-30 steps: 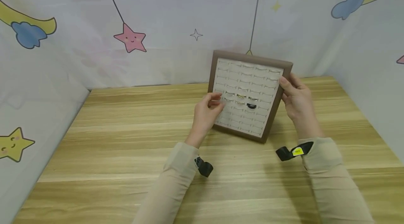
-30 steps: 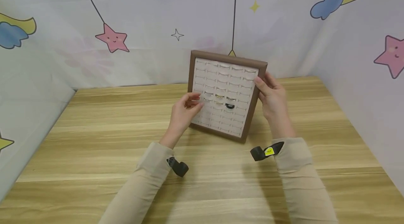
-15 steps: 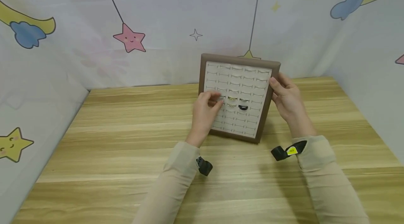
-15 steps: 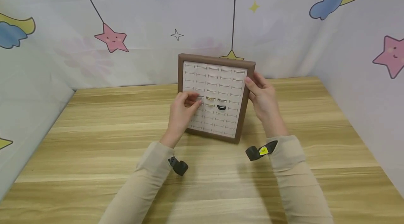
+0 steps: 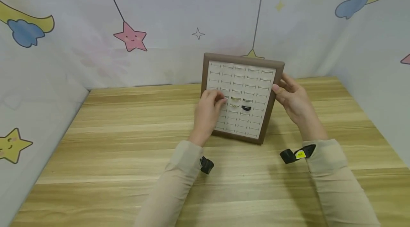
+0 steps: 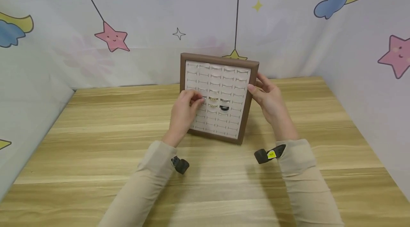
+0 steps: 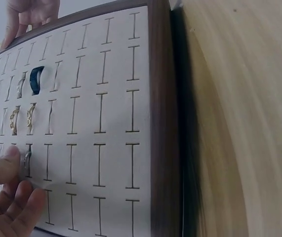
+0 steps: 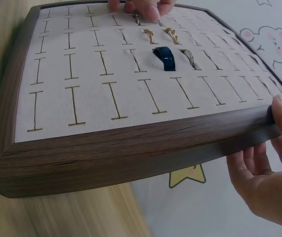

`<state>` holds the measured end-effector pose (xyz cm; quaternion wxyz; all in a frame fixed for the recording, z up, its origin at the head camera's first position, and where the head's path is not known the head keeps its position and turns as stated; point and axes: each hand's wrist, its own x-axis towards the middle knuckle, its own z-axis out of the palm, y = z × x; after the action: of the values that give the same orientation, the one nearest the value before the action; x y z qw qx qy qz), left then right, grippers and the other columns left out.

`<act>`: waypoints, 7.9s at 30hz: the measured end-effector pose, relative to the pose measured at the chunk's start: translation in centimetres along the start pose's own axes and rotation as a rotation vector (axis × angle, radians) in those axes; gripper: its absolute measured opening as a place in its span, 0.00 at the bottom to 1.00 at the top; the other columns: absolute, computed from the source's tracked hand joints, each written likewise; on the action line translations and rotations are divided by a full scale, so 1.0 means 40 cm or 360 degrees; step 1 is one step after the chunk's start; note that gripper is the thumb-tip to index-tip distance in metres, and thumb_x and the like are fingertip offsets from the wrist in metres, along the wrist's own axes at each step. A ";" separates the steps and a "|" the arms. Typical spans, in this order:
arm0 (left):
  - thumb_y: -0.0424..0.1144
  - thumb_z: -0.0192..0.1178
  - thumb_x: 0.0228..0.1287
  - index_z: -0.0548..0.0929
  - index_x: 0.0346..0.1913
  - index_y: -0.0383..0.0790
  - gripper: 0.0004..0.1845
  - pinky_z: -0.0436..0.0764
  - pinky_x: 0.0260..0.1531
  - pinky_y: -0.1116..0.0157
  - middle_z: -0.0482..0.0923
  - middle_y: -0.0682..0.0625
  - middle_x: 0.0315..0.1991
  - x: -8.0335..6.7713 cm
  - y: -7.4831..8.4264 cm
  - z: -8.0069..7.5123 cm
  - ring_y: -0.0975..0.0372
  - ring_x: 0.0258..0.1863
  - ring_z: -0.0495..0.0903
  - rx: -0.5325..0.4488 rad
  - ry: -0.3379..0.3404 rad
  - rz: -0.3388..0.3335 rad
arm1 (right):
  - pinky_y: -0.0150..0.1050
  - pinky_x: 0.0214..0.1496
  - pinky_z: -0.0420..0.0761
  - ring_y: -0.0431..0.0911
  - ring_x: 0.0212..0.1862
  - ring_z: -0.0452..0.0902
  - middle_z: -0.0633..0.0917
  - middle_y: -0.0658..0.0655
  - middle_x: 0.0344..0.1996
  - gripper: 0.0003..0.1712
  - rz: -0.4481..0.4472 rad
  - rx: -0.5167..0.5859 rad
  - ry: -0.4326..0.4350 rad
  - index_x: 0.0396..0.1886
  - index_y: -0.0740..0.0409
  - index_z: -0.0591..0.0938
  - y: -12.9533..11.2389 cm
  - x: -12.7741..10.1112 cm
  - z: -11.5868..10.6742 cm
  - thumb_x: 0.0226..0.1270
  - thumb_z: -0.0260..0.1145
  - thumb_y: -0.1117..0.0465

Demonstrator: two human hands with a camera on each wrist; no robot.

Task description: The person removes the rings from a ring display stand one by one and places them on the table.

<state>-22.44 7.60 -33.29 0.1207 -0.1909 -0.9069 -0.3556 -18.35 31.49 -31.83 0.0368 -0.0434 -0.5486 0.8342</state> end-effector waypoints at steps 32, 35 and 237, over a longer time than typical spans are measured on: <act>0.36 0.58 0.67 0.77 0.58 0.34 0.18 0.78 0.48 0.51 0.78 0.39 0.55 -0.056 -0.317 -0.248 0.48 0.51 0.76 0.0018 0.0168 -0.0619 | 0.26 0.47 0.79 0.35 0.43 0.76 0.76 0.47 0.46 0.45 0.0013 0.0044 -0.0026 0.75 0.56 0.56 0.000 -0.006 0.003 0.60 0.67 0.65; 0.34 0.58 0.67 0.77 0.58 0.32 0.18 0.76 0.50 0.50 0.78 0.36 0.54 -0.074 -0.355 -0.268 0.46 0.51 0.76 0.0110 0.0152 -0.0651 | 0.26 0.47 0.79 0.35 0.42 0.77 0.76 0.47 0.46 0.45 0.0015 0.0051 -0.0026 0.75 0.56 0.57 0.000 -0.006 0.003 0.60 0.67 0.65; 0.36 0.57 0.67 0.76 0.59 0.39 0.18 0.82 0.39 0.54 0.77 0.45 0.60 0.044 -0.087 -0.257 0.50 0.57 0.77 0.0230 -0.0122 -0.0311 | 0.21 0.48 0.78 0.33 0.44 0.74 0.71 0.46 0.47 0.49 0.0053 -0.0099 0.0039 0.75 0.66 0.46 0.000 -0.004 0.009 0.63 0.65 0.63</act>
<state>-24.67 -1.40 -27.38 0.0641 -0.1059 -0.9484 -0.2918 -18.25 31.15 -31.69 0.0282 -0.0638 -0.5729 0.8167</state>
